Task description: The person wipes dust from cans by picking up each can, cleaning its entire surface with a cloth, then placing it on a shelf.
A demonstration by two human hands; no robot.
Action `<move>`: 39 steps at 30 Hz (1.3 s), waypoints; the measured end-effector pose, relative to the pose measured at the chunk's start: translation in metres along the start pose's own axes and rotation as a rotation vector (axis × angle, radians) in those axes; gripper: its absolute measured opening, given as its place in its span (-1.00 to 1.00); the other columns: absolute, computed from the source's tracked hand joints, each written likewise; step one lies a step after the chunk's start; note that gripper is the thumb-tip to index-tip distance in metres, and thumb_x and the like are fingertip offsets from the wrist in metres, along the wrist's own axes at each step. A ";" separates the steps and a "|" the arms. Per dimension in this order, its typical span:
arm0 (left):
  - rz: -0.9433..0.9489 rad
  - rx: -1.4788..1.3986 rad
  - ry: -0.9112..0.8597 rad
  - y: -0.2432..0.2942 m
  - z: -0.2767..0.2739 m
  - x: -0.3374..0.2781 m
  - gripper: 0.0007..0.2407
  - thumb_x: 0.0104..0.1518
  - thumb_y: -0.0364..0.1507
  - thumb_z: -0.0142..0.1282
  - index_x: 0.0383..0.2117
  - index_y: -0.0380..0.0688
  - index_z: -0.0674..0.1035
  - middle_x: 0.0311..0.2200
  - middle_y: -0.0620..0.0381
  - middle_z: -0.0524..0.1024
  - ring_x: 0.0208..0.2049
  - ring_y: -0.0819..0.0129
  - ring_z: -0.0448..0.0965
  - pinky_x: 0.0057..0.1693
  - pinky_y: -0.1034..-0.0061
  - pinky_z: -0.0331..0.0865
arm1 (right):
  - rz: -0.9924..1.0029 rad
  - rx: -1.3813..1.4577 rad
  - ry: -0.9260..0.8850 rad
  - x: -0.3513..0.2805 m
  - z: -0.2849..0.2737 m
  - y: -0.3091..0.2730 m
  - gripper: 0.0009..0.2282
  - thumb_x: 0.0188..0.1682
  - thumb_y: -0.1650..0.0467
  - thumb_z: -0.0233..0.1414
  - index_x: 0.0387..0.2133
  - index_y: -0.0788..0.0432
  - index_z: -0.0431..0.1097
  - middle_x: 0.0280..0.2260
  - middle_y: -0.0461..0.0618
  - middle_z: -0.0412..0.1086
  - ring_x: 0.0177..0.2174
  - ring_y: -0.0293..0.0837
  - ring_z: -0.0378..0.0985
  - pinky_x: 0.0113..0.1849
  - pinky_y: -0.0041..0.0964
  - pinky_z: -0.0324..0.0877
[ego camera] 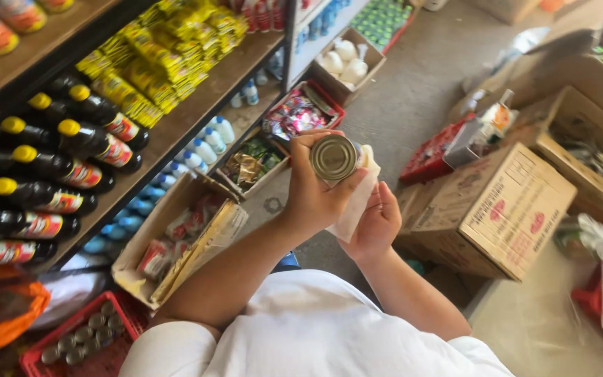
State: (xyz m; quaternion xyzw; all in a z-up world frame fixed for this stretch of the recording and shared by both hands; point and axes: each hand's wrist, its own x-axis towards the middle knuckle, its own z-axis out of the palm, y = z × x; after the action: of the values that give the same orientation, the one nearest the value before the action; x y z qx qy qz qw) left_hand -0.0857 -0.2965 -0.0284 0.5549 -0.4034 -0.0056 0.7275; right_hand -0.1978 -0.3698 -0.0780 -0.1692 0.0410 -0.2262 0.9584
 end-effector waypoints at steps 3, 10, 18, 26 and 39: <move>-0.027 0.054 0.048 -0.001 -0.005 0.003 -0.47 0.13 -0.47 0.39 0.09 -0.27 0.25 0.06 -0.11 0.33 0.12 0.29 0.44 0.26 0.38 0.38 | 0.033 0.000 0.024 0.020 -0.003 -0.003 -0.53 0.13 0.26 -0.16 0.28 0.23 0.18 0.23 0.10 0.30 0.23 0.04 0.32 0.28 -0.02 0.15; -0.192 -0.244 0.231 -0.009 -0.029 0.008 -0.50 0.19 -0.45 0.34 0.07 -0.24 0.18 -0.03 0.01 0.43 0.01 0.40 0.56 0.18 0.45 0.48 | 0.112 -0.273 -0.033 0.058 -0.006 0.019 -0.58 0.08 0.38 0.07 0.23 0.15 0.24 0.16 0.04 0.35 0.16 -0.02 0.39 0.21 -0.01 0.28; -0.125 -0.208 0.367 0.002 -0.069 0.003 -0.52 0.23 -0.45 0.29 0.09 -0.24 0.18 -0.01 0.02 0.42 0.03 0.43 0.53 0.19 0.48 0.46 | 0.273 -0.263 -0.127 0.084 0.013 0.054 -0.60 0.06 0.32 0.18 0.12 0.22 0.33 0.04 0.02 0.45 0.03 -0.06 0.51 0.11 -0.07 0.38; -0.118 -0.175 0.689 0.007 -0.109 -0.017 -0.60 0.27 -0.34 0.29 0.00 -0.22 0.28 -0.13 0.10 0.44 -0.12 0.53 0.47 0.05 0.53 0.45 | -0.364 -1.003 -0.476 0.090 0.042 0.109 -0.88 0.06 0.58 0.12 -0.16 0.32 0.44 -0.13 -0.04 0.45 -0.14 -0.19 0.46 -0.02 -0.38 0.36; -0.131 -0.444 0.830 0.042 -0.202 -0.047 -0.66 0.23 -0.41 0.31 -0.06 -0.17 0.34 -0.19 0.16 0.46 -0.20 0.54 0.48 -0.06 0.53 0.43 | -0.876 -1.339 -0.920 0.086 0.102 0.179 -0.80 -0.32 0.68 0.09 -0.40 0.34 0.41 -0.31 0.15 0.43 -0.33 0.09 0.50 -0.23 -0.16 0.42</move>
State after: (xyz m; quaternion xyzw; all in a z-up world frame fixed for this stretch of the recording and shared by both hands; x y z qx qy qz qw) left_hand -0.0160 -0.0968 -0.0340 0.3656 -0.0317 0.0846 0.9264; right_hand -0.0301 -0.2265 -0.0436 -0.7619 -0.2895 -0.4082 0.4112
